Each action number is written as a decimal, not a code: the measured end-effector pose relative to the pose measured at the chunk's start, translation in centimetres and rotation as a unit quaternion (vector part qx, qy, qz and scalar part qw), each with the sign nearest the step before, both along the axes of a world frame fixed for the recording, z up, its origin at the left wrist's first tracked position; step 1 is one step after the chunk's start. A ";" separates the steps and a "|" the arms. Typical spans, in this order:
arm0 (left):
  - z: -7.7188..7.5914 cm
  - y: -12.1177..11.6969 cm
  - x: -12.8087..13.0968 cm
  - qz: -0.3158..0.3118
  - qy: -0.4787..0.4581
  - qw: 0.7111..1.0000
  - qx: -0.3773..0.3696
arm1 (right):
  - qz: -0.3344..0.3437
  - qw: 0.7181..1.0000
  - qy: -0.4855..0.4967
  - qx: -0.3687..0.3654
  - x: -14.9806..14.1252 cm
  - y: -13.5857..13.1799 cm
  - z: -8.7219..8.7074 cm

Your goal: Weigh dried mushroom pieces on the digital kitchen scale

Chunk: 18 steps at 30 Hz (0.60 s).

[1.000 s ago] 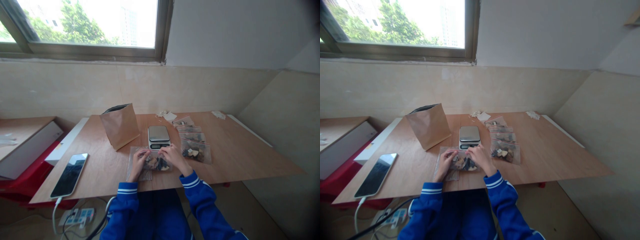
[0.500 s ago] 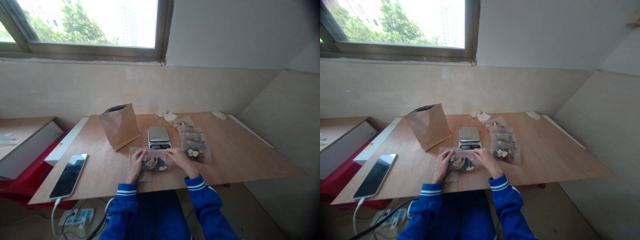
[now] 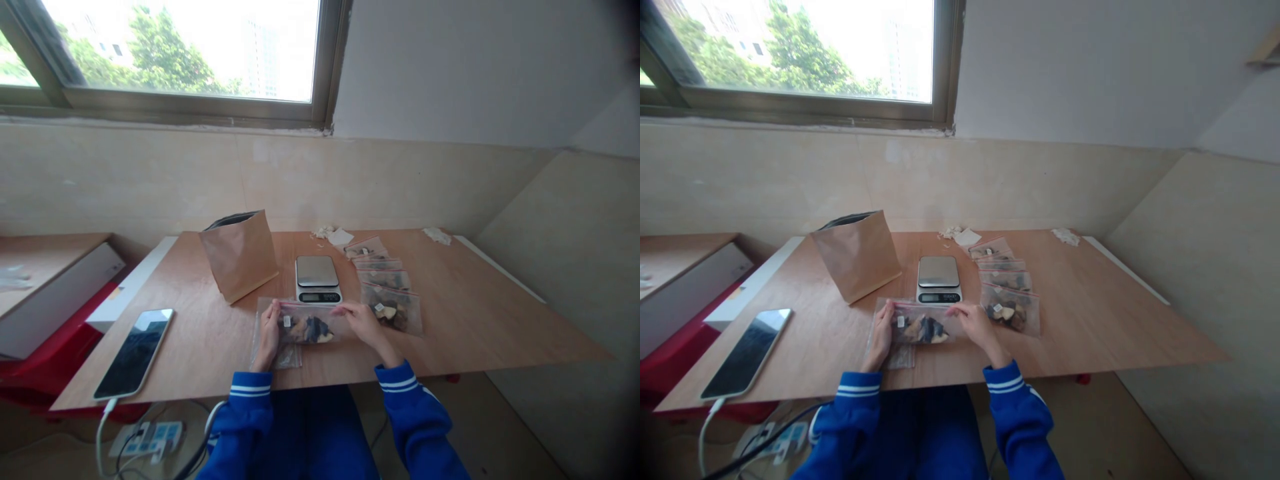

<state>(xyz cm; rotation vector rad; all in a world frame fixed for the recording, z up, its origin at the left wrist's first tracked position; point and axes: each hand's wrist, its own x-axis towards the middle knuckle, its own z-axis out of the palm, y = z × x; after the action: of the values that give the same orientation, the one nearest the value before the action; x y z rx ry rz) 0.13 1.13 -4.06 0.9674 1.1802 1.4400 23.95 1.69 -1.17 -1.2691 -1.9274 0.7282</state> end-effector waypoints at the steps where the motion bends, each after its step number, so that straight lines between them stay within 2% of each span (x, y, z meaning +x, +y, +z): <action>1: 0.0 0.0 0.0 -0.011 -0.006 1.000 0.000 | -0.004 1.000 0.010 0.007 0.1 -0.1 -0.1; 5: 0.4 -0.2 0.2 -0.020 -0.005 1.000 -0.002 | -0.034 0.997 0.076 0.008 0.4 -0.8 0.7; 9: 0.6 -0.2 0.0 -0.005 0.009 1.000 -0.012 | -0.146 0.973 0.180 0.010 2.4 -1.0 2.0; 11: 0.5 -0.2 -0.1 -0.010 0.022 1.000 -0.011 | -0.170 0.967 0.191 0.000 3.5 -1.1 2.3; 14: 0.2 -0.1 -0.2 -0.031 0.028 0.999 -0.010 | -0.119 0.978 0.166 -0.030 3.3 -1.5 1.5; 18: -0.4 0.0 -0.2 -0.063 -0.018 0.998 -0.026 | -0.046 0.984 0.150 -0.081 -0.3 -2.1 -0.6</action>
<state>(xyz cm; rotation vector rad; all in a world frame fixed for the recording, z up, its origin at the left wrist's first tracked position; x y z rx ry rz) -0.06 1.12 -4.50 0.9587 1.1060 1.3163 23.60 -0.38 -1.81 -1.2552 -1.5822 0.9830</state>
